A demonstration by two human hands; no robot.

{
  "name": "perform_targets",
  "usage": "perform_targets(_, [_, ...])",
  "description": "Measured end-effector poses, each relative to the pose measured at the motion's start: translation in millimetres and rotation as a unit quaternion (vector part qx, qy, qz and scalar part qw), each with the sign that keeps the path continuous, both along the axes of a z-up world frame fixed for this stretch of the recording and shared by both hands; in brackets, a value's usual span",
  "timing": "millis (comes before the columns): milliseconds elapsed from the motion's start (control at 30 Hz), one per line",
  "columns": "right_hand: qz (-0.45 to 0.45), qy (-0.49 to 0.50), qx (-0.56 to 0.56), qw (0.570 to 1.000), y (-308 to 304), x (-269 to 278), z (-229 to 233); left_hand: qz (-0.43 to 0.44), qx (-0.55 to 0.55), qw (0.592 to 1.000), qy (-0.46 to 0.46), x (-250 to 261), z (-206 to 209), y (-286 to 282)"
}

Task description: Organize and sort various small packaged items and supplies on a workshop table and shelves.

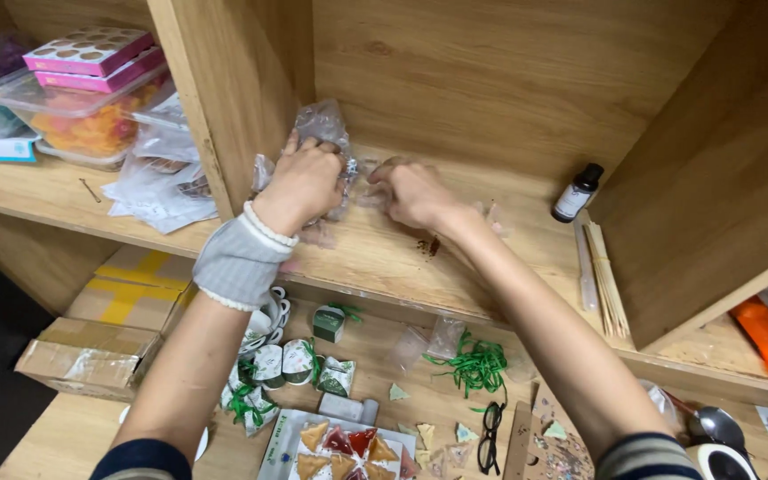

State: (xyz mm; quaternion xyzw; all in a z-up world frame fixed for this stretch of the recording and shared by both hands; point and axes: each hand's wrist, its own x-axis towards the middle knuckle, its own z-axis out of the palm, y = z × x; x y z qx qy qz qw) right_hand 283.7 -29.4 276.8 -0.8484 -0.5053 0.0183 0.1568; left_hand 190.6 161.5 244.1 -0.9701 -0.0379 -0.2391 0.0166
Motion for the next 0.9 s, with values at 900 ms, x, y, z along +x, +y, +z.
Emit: perform_targets(900, [-0.280,-0.081,-0.166,0.942,-86.0,-20.9,50.8,-0.050,-0.008,0.987,-0.151,3.8,-21.5,-3.8])
